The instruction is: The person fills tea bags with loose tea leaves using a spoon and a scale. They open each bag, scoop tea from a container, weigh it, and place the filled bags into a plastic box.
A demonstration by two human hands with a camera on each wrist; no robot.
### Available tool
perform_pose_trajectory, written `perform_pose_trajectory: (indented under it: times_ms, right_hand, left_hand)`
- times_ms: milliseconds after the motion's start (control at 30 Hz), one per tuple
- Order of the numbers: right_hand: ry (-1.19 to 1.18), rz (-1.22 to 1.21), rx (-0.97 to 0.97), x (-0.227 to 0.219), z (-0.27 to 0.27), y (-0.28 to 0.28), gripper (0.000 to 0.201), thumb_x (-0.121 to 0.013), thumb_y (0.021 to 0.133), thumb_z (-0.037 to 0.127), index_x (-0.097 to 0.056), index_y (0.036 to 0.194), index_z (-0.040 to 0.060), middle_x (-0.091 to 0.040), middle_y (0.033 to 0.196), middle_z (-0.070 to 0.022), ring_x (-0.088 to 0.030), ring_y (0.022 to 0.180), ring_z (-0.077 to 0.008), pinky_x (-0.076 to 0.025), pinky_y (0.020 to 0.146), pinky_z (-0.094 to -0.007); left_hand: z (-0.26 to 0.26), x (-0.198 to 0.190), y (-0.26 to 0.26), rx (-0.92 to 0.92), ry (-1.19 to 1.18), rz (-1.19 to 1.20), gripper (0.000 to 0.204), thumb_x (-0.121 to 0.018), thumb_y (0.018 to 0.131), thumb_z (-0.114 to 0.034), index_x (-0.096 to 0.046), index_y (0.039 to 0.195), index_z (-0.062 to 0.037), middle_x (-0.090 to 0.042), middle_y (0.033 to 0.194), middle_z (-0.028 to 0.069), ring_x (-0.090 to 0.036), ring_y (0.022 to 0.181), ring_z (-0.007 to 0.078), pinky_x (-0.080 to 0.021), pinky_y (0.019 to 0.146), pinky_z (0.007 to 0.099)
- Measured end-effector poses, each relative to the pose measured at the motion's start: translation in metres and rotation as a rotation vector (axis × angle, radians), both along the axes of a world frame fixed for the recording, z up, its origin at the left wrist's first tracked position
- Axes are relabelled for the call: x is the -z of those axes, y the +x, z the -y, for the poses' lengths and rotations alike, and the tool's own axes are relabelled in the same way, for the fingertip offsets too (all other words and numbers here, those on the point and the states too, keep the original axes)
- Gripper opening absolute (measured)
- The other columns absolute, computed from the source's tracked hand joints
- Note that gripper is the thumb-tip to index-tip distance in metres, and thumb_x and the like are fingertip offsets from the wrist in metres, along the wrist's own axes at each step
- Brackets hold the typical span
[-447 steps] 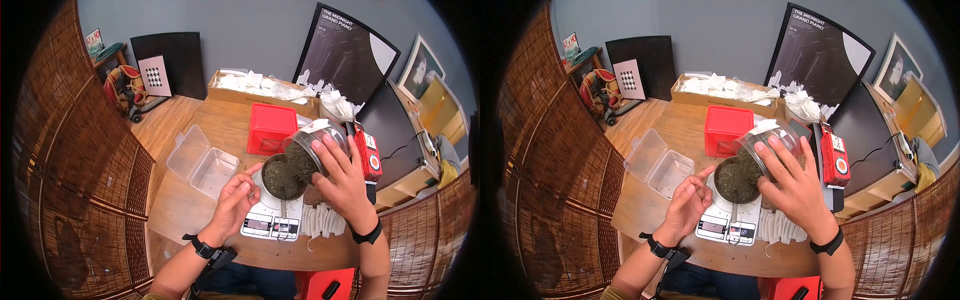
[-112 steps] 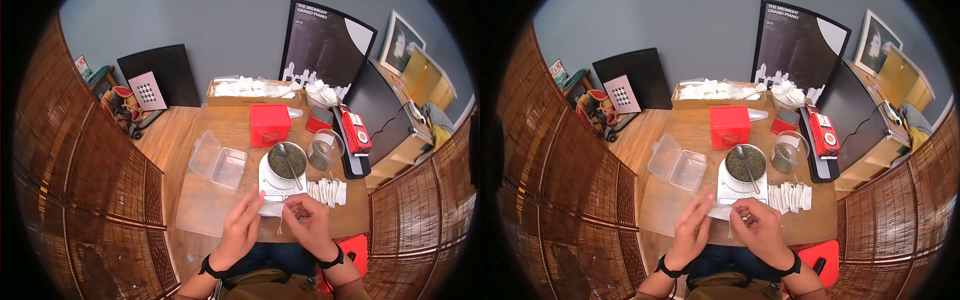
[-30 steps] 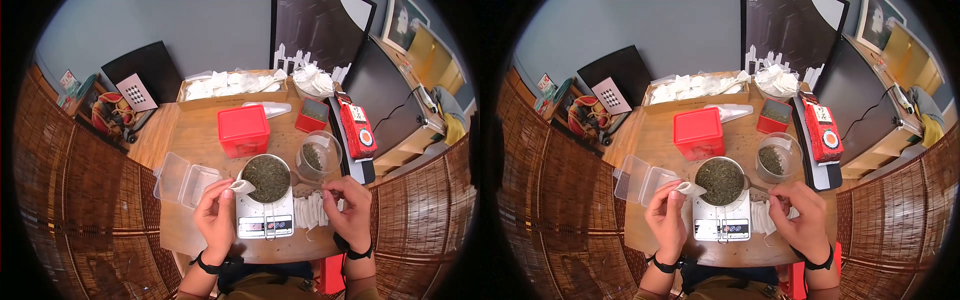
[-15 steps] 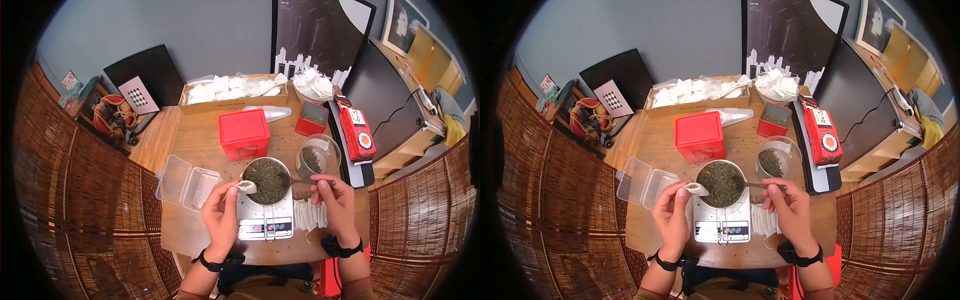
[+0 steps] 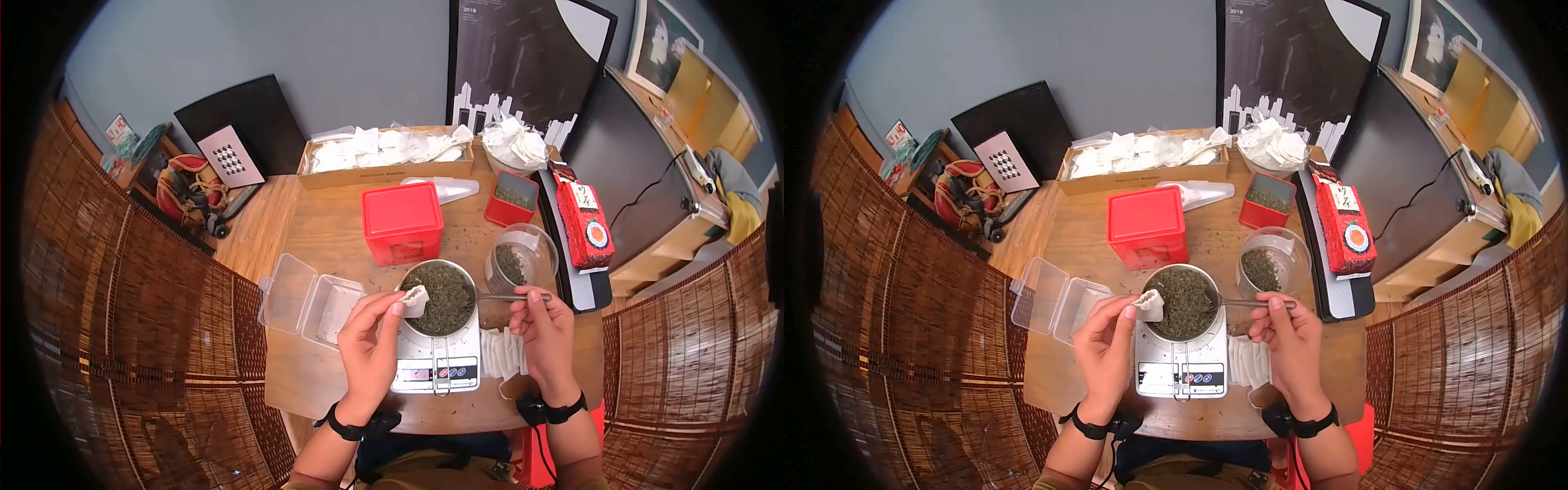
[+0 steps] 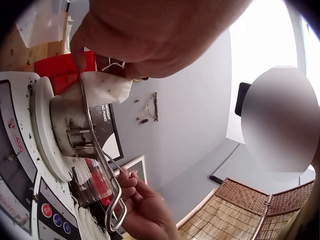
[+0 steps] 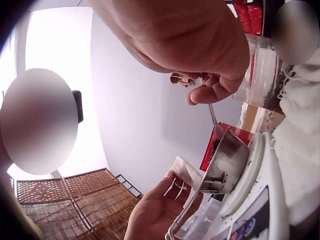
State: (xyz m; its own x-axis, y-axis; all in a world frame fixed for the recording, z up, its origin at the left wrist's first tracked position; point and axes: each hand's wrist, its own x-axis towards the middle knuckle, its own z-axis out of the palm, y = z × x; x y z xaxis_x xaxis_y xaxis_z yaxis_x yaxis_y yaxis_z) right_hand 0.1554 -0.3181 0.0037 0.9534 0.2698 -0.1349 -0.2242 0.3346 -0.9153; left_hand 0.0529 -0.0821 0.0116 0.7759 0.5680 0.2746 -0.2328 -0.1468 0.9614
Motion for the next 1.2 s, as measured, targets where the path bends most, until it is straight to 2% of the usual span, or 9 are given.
perform_pose_trajectory:
  times_ms: [233,333,500,600,700,833,1033,1133,1200]
  right_hand:
    - [0.032,-0.039,0.035,-0.004,0.0,0.003,0.028,-0.061,0.114,0.023,-0.07,0.124,-0.0015,-0.074,0.094,-0.0052,-0.065,0.07,-0.0099,-0.053,0.066,-0.0241]
    - [0.058,-0.032,0.012,-0.002,0.003,0.003,0.029,-0.06,0.115,0.022,-0.07,0.126,-0.0027,-0.074,0.096,-0.0055,-0.067,0.075,-0.0102,-0.054,0.069,-0.0246]
    - [0.065,-0.028,0.001,-0.002,0.003,0.003,0.029,-0.06,0.115,0.022,-0.07,0.127,-0.0021,-0.074,0.097,-0.0053,-0.067,0.076,-0.0102,-0.054,0.069,-0.0245]
    - [0.069,-0.03,-0.007,-0.002,0.003,0.004,0.029,-0.06,0.115,0.022,-0.07,0.127,-0.002,-0.074,0.097,-0.0051,-0.067,0.076,-0.0101,-0.054,0.069,-0.0243]
    - [0.07,-0.03,-0.015,-0.003,0.003,0.005,0.029,-0.061,0.115,0.022,-0.07,0.128,-0.0019,-0.074,0.097,-0.005,-0.067,0.076,-0.01,-0.054,0.07,-0.0241]
    - [0.062,-0.024,-0.018,-0.005,0.002,0.004,0.03,-0.06,0.115,0.023,-0.07,0.128,-0.0017,-0.074,0.098,-0.0047,-0.066,0.076,-0.0099,-0.054,0.07,-0.0242]
    - [0.078,-0.026,-0.007,-0.003,0.002,0.001,0.029,-0.06,0.115,0.022,-0.07,0.127,-0.0017,-0.074,0.098,-0.0054,-0.066,0.076,-0.0103,-0.054,0.07,-0.0247]
    - [0.075,-0.03,-0.005,-0.003,0.003,0.001,0.028,-0.06,0.115,0.022,-0.07,0.127,-0.0018,-0.074,0.097,-0.0057,-0.066,0.075,-0.0105,-0.054,0.07,-0.0247]
    - [0.077,-0.03,-0.009,-0.003,0.003,0.001,0.028,-0.06,0.115,0.022,-0.07,0.127,-0.0018,-0.074,0.097,-0.0056,-0.066,0.075,-0.0104,-0.054,0.069,-0.0246]
  left_hand:
    - [-0.002,-0.002,0.003,0.007,0.029,0.022,0.018,-0.066,0.108,-0.003,-0.075,0.12,0.0059,-0.074,0.119,0.0124,-0.068,0.11,0.0168,-0.053,0.098,0.0301]
    - [-0.005,-0.003,0.004,0.071,0.054,0.024,0.018,-0.065,0.108,-0.004,-0.075,0.12,0.0056,-0.075,0.118,0.0133,-0.068,0.109,0.0172,-0.053,0.096,0.0301]
    - [-0.013,-0.008,0.006,0.186,0.291,-0.031,0.019,-0.063,0.109,-0.004,-0.076,0.121,0.0026,-0.077,0.114,0.0117,-0.067,0.103,0.015,-0.053,0.089,0.0286]
    - [-0.014,-0.009,0.007,0.213,0.307,-0.072,0.02,-0.062,0.11,-0.005,-0.076,0.122,0.0005,-0.077,0.113,0.0102,-0.066,0.099,0.0129,-0.053,0.082,0.0271]
    - [-0.013,-0.007,0.009,0.239,0.197,-0.104,0.02,-0.062,0.11,-0.006,-0.076,0.123,-0.0003,-0.077,0.113,0.0098,-0.066,0.094,0.0114,-0.052,0.077,0.0261]
    - [-0.011,-0.004,0.01,0.235,0.176,-0.122,0.021,-0.061,0.111,-0.006,-0.076,0.124,-0.0002,-0.078,0.113,0.0096,-0.066,0.089,0.0103,-0.052,0.075,0.0253]
    - [-0.009,-0.006,0.01,0.192,0.307,-0.087,0.022,-0.058,0.111,-0.005,-0.074,0.126,-0.0007,-0.08,0.113,0.0092,-0.066,0.082,0.0102,-0.053,0.071,0.0265]
    - [-0.005,-0.005,0.01,0.15,0.244,-0.088,0.021,-0.055,0.111,-0.002,-0.07,0.126,-0.0008,-0.08,0.113,0.0097,-0.066,0.08,0.0099,-0.054,0.07,0.0261]
    - [-0.004,-0.004,0.01,0.137,0.178,-0.056,0.019,-0.05,0.112,0.001,-0.066,0.119,-0.0011,-0.079,0.108,0.0114,-0.067,0.08,0.012,-0.054,0.07,0.0256]
